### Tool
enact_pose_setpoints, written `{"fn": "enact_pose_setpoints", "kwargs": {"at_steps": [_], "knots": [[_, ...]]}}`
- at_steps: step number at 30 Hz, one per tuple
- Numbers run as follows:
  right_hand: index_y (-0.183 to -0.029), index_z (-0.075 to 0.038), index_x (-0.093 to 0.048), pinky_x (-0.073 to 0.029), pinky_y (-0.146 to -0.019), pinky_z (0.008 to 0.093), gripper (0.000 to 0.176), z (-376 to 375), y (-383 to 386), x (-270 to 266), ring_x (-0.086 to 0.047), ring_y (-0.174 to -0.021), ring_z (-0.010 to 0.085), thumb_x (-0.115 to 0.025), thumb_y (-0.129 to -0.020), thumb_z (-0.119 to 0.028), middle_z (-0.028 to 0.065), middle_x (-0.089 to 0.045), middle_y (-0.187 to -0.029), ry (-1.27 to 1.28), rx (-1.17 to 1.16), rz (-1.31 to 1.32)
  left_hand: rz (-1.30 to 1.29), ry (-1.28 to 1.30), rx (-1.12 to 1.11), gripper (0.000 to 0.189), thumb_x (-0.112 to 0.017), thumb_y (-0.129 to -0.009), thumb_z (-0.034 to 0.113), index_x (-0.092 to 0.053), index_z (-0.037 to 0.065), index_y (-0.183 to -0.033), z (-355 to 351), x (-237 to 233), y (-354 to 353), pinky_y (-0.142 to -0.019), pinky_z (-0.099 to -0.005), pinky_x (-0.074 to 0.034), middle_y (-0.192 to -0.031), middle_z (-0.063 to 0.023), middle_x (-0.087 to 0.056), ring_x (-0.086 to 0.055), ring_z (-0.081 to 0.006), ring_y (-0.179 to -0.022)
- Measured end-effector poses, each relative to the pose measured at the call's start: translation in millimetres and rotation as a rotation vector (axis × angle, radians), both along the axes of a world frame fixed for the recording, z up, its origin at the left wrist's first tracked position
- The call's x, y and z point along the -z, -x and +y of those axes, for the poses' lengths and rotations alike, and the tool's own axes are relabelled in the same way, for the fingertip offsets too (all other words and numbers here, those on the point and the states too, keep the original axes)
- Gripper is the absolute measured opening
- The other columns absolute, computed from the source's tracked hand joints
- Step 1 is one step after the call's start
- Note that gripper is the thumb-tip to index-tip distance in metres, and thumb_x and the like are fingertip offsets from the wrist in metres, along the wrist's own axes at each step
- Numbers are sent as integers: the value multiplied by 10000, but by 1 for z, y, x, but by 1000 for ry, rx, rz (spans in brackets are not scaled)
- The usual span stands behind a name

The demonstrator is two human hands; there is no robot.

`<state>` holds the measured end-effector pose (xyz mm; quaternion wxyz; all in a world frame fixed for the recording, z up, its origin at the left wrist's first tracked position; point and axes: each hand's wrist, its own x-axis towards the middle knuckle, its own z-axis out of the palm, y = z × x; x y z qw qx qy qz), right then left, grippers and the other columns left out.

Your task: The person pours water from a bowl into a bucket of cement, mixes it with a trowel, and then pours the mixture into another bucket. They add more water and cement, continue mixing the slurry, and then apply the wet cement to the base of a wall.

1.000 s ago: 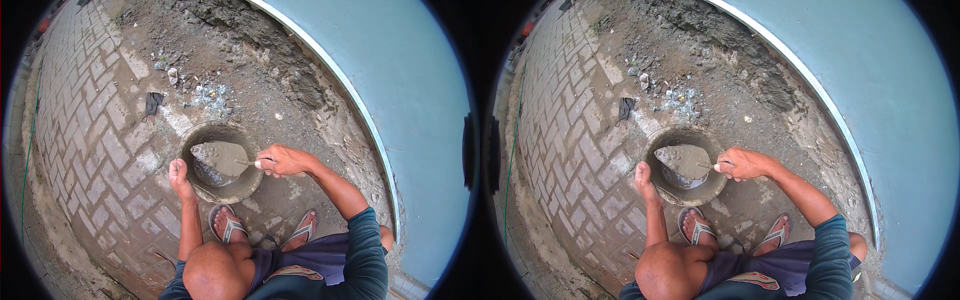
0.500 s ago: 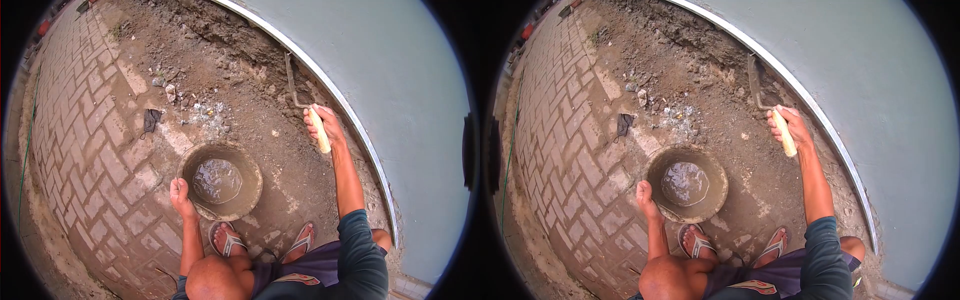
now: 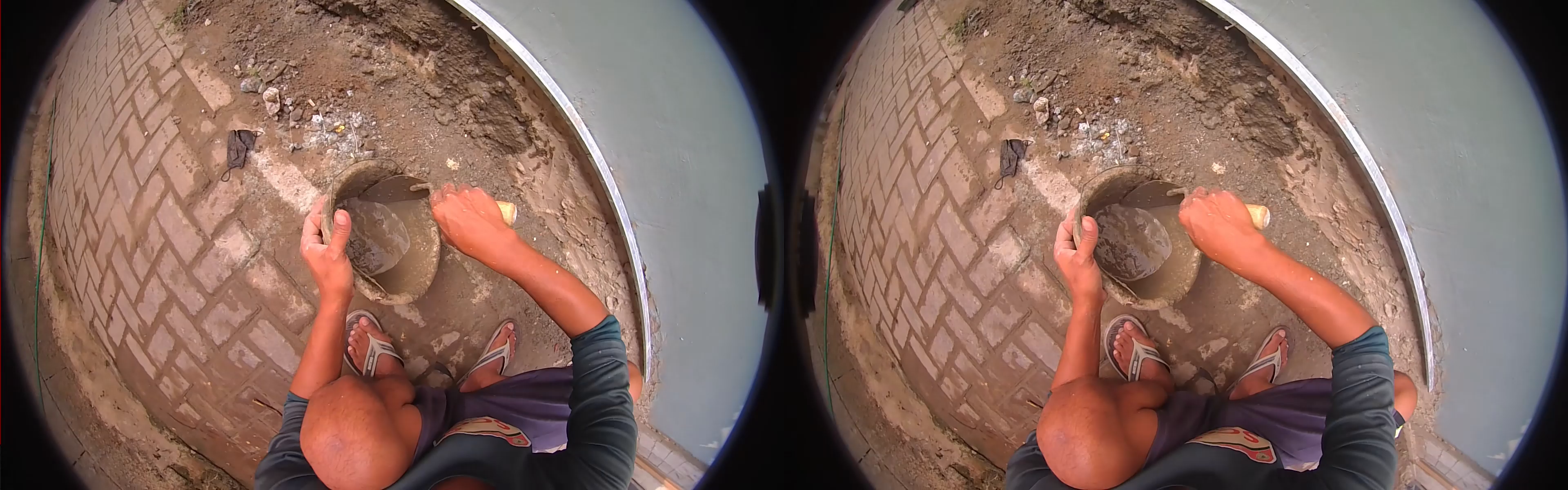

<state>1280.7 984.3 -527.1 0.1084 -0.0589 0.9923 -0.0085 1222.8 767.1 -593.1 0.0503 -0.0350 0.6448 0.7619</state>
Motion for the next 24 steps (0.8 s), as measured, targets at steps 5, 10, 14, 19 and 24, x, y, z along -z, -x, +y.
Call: {"fn": "enact_pose_setpoints", "kwargs": {"at_steps": [5, 10, 14, 19, 24], "knots": [[-756, -54, -690, -547, -608, 416, 54, -22, 25, 12, -704, -770, 353, -660, -779, -93, 157, -690, -765, 68, -121, -157, -5, 5, 34, 603, -758, -893, 335, -569, -71, -1296, 4, -2, -9, -920, -290, -443, -1097, -72, -657, -580, -145, -999], [-822, 7, -664, -543, -662, 470, 218, 16, 30, 27, -669, -752, 393, -663, -776, -207, 164, -668, -754, 149, -63, -478, -40, -47, 17, 625, -757, -894, 353, -563, -79, -1302, -5, -5, -7, -914, -281, -437, -1063, -49, -647, -566, -121, -984], [-791, 46, -602, -522, -613, 454, 337, 19, 8, 40, -630, -663, 350, -617, -890, -276, 145, -611, -675, 537, -78, -615, -2, -10, 8, 654, -754, -892, 383, -558, -84, -1307, -7, -4, -10, -924, -280, -426, -1061, -47, -640, -556, -124, -989], [-737, 22, -559, -464, -564, 385, 427, 13, -23, 49, -582, -552, 197, -561, -961, -341, 90, -554, -628, 892, 254, -750, -57, -63, -59, 359, -712, -935, 345, -632, 24, -1074, -23, 3, -4, -909, -240, -383, -1005, 17, -604, -504, -74, -963], [-735, 10, -563, -472, -549, 360, 430, 9, -22, 36, -578, -538, 161, -548, -973, -348, 66, -570, -630, 876, 181, -487, -120, -48, -106, 357, -682, -954, 359, -614, 29, -1070, -52, 17, 0, -867, -248, -380, -990, 18, -576, -492, -84, -915]]}}
